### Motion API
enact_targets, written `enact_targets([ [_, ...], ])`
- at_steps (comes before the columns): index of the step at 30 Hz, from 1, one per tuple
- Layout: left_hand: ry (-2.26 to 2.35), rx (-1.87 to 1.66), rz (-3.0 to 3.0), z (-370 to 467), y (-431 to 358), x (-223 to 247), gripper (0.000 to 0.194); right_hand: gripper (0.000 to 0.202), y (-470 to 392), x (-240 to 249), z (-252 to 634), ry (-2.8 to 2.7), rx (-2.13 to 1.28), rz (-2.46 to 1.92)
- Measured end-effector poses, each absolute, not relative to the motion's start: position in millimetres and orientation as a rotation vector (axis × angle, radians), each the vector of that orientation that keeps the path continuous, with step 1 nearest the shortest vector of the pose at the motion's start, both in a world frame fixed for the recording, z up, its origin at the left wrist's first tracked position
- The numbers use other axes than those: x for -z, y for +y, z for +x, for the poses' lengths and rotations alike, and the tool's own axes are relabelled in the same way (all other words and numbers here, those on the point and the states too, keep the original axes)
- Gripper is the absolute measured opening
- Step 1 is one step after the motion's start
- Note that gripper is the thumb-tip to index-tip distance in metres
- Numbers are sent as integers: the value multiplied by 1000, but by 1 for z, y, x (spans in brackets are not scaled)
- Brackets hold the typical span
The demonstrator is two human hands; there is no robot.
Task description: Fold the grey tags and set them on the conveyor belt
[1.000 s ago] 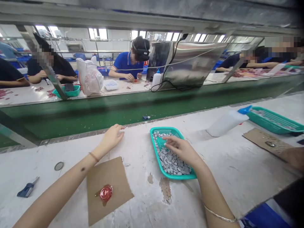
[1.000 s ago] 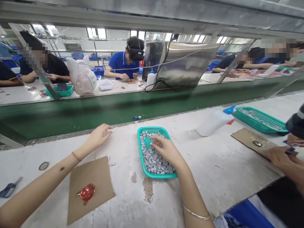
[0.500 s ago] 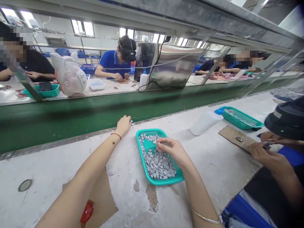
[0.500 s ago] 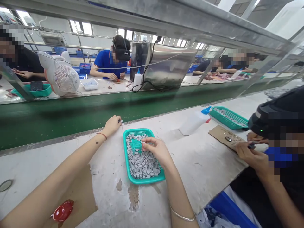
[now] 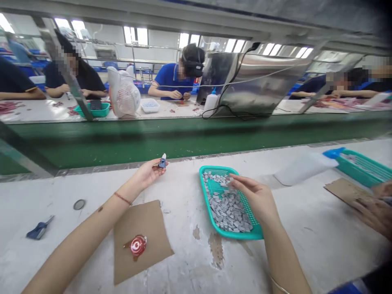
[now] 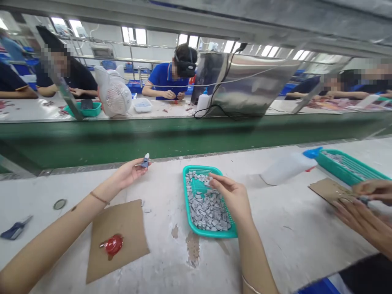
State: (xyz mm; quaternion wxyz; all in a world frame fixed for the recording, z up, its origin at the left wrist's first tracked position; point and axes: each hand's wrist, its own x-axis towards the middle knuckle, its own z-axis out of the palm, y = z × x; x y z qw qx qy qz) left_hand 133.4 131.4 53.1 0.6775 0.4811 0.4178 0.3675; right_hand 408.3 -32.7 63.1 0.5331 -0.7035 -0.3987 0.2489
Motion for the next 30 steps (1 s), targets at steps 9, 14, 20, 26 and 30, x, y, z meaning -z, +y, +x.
enact_targets([
  [9,1022,-993,814,9,30,-38,21,18,-29,-82,284,-1482,-780,-1517],
  [14,1024,-1135,915,-10,4,-21,27,15,-31,-84,212,-2006,-1052,-1361],
  [20,983,-1238,980,-12,0,-2,25,22,-29,-84,183,-2442,-943,-1355],
  [26,948,-1207,1002,-12,1,0,23,29,-31,-83,173,-2631,-818,-1411],
  [30,931,-1201,990,-13,1,0,22,29,-31,-81,171,-2667,-771,-1416],
])
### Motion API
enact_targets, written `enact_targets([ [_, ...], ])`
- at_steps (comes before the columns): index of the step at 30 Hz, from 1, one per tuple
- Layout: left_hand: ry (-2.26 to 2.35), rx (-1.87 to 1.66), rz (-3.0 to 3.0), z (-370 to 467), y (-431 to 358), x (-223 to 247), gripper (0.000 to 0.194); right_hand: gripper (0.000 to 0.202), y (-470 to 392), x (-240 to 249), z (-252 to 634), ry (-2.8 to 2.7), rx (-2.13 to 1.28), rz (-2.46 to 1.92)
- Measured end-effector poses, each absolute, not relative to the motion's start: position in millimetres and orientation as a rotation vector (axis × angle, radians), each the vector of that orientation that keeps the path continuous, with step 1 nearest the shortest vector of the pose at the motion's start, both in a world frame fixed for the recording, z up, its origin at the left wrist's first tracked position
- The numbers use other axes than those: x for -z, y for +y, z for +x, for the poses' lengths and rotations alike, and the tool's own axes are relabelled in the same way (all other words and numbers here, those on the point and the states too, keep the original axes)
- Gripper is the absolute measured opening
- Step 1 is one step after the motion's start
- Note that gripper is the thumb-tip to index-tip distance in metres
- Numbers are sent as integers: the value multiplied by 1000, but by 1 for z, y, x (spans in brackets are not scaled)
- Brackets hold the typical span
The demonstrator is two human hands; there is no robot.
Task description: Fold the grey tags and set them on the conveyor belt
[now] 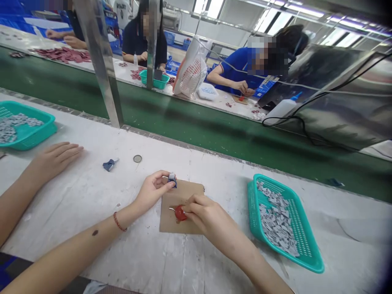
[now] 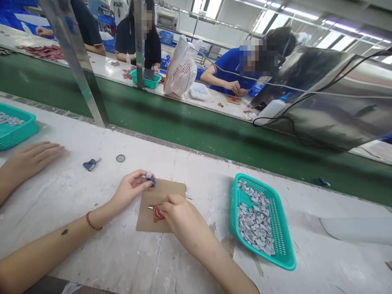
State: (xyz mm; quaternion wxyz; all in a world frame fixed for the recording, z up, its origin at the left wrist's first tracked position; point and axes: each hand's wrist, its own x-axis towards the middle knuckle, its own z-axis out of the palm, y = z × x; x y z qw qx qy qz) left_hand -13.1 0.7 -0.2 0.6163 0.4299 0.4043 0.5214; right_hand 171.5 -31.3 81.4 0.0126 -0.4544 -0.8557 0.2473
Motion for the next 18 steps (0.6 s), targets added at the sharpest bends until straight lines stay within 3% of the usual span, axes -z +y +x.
enact_targets([
  [12,864,-1151,1048,-12,-2,-1,17,28,-33,-80,171,-2645,-781,-1389],
  [18,833,-1117,1098,-12,-4,-2,14,14,-16,-82,183,-2135,-1186,-1388],
])
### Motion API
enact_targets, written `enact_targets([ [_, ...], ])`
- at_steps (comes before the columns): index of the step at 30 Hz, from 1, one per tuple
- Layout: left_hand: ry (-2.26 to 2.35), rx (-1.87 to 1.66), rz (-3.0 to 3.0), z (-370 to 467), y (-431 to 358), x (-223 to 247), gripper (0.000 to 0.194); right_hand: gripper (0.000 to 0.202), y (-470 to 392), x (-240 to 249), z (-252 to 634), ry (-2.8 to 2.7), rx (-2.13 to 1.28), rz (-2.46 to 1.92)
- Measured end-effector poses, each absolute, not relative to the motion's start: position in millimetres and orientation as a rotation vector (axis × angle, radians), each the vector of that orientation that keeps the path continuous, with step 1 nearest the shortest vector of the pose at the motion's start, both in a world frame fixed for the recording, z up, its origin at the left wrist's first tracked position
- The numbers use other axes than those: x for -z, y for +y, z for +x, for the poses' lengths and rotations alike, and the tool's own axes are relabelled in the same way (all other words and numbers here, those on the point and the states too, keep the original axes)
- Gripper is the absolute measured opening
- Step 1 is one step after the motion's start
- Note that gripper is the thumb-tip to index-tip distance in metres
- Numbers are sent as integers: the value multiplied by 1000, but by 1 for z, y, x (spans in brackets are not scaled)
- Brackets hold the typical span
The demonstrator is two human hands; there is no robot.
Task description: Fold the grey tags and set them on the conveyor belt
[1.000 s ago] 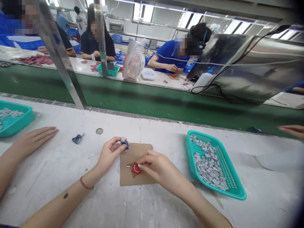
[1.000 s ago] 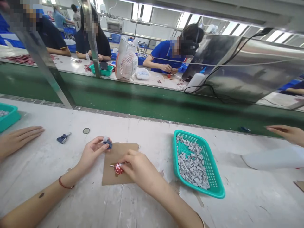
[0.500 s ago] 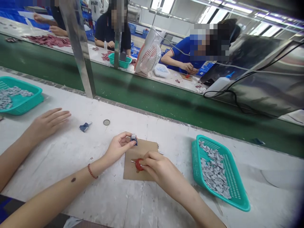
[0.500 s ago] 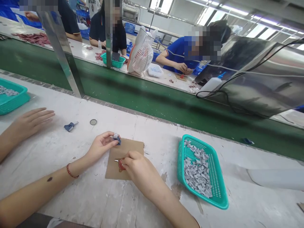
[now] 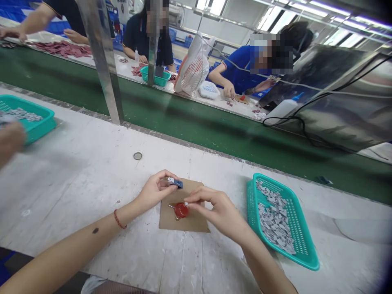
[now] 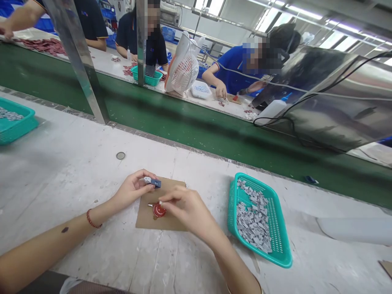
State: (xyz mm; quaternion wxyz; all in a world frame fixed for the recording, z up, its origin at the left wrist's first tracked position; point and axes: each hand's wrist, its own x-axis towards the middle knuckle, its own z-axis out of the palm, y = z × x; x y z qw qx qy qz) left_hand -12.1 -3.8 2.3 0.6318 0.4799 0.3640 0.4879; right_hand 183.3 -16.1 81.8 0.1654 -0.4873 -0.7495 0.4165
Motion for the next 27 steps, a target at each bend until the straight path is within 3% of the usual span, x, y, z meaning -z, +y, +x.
enact_targets([
  [4,793,-1082,1066,-10,-7,-5,14,18,-3,-75,193,-1691,-1436,-1369],
  [8,798,-1050,1097,-8,-9,-5,13,18,3,-65,192,-1549,-1477,-1334],
  [27,793,-999,1093,-7,-12,-2,15,14,3,-57,176,-1692,-1377,-1223],
])
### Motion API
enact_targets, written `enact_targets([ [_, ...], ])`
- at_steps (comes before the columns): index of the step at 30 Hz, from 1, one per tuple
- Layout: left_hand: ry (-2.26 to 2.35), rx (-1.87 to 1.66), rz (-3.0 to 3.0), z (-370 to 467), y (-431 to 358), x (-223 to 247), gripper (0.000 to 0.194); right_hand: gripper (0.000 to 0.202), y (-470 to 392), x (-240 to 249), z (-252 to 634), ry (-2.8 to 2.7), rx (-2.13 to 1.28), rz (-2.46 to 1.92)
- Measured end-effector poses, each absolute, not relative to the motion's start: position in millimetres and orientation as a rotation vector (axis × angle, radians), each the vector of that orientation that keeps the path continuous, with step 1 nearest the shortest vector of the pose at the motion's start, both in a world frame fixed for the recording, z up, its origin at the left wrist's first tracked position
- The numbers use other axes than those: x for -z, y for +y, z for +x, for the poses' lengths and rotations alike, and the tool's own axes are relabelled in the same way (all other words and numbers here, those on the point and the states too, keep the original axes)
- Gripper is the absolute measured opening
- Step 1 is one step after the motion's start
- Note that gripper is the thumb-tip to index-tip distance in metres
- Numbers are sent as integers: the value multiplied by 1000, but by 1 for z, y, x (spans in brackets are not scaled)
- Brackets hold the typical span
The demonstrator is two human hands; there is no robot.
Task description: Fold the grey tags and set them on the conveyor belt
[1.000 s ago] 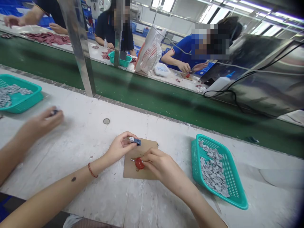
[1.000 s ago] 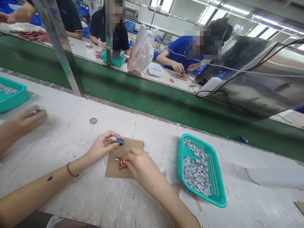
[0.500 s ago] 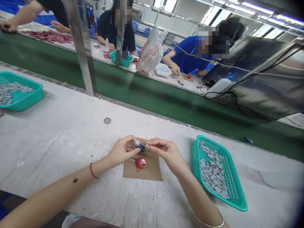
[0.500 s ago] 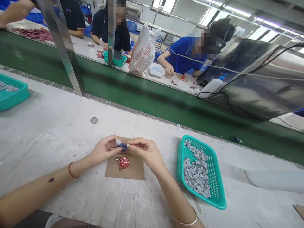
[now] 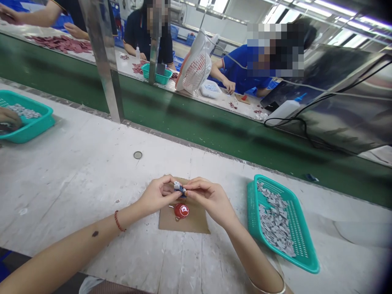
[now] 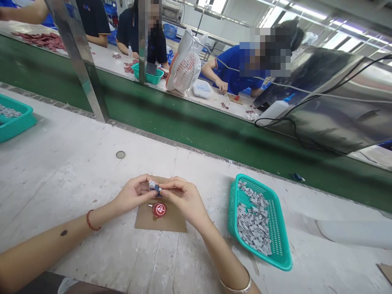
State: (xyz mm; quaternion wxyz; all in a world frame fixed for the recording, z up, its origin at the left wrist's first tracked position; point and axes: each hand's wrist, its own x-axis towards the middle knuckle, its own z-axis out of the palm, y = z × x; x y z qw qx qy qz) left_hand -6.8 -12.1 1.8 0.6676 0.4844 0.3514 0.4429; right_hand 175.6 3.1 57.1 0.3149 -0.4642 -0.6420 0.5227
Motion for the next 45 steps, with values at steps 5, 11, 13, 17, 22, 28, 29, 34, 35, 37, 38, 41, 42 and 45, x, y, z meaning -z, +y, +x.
enact_targets([
  [5,820,-1012,1119,-7,-12,-3,14,11,0,-60,173,-1701,-1310,-1283],
  [11,814,-1043,1138,-7,-16,-5,12,17,2,-58,176,-1526,-1587,-1295],
  [13,829,-1075,1160,-6,-18,-7,12,20,3,-59,178,-1482,-1708,-1253],
  [17,828,-1145,1171,-4,-20,-15,13,24,0,-63,173,-1456,-1732,-1163],
  [22,809,-1170,1178,0,-27,-28,13,28,-15,-66,161,-1466,-1719,-1080],
  [28,879,-1147,1050,7,-36,-34,19,25,-27,-66,154,-1467,-1656,-1061],
  [29,886,-1150,1042,8,-37,-35,20,26,-28,-66,154,-1460,-1621,-1082],
  [34,847,-1152,1068,10,-39,-42,19,36,-34,-71,155,-1396,-1653,-1033],
  [35,835,-1138,1075,11,-40,-43,18,36,-35,-72,156,-1374,-1699,-992],
  [37,827,-1104,1082,13,-39,-47,17,34,-37,-75,159,-1338,-1741,-933],
  [38,829,-1090,1086,15,-39,-49,17,33,-38,-76,161,-1327,-1732,-921],
  [41,826,-1060,1114,26,-36,-57,18,30,-39,-83,168,-1302,-1635,-934],
  [42,811,-1045,1134,30,-33,-61,18,31,-40,-86,172,-1298,-1595,-953],
  [45,757,-977,1208,45,-20,-69,21,36,-43,-92,193,-1336,-1459,-1038],
])
